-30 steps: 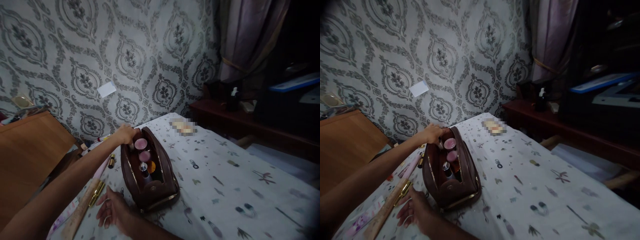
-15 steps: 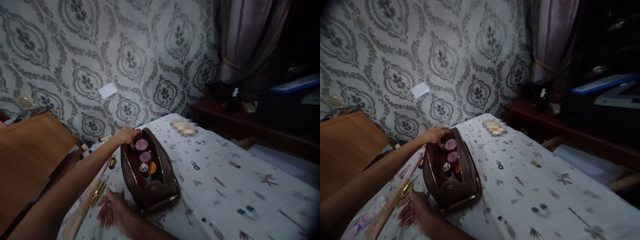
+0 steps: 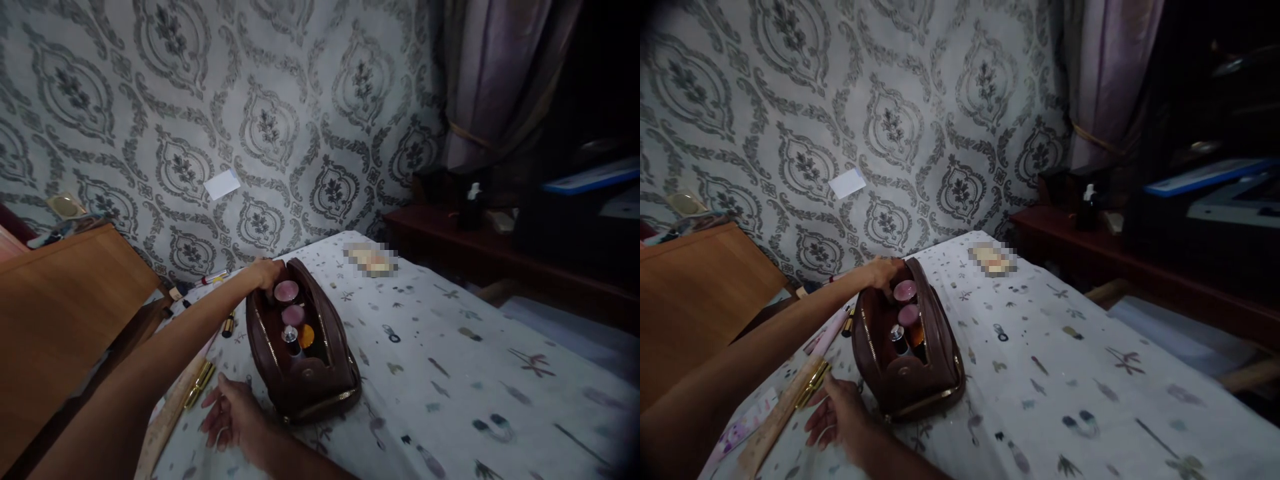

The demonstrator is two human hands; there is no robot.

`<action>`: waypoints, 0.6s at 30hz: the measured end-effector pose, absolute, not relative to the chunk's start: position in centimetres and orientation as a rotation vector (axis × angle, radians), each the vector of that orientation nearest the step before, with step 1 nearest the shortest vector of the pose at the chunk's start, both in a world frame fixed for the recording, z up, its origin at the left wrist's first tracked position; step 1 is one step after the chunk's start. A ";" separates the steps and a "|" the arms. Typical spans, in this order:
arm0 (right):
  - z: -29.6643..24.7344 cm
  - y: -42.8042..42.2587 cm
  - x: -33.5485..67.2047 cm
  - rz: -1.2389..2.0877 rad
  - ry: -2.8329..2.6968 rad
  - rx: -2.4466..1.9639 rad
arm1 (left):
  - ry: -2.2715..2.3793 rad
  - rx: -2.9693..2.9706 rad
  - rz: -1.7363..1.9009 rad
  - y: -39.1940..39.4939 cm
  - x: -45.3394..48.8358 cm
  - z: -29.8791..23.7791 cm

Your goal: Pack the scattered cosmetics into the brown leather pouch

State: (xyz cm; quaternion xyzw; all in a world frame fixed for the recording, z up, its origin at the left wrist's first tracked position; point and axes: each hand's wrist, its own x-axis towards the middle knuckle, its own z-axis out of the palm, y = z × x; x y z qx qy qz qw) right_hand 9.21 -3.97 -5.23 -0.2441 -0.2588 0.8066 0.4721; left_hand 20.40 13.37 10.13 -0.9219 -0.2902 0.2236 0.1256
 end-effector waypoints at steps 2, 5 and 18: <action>-5.2 -4.0 9.2 1.969 -0.654 -0.600 | -0.837 -2.622 0.682 13.2 20.2 10.3; -5.2 -4.0 9.2 1.973 -0.681 -0.601 | -0.818 -2.629 0.706 13.0 20.0 10.6; -5.3 -4.2 9.0 1.936 -0.778 -0.608 | -0.877 -2.667 0.669 13.4 20.0 10.7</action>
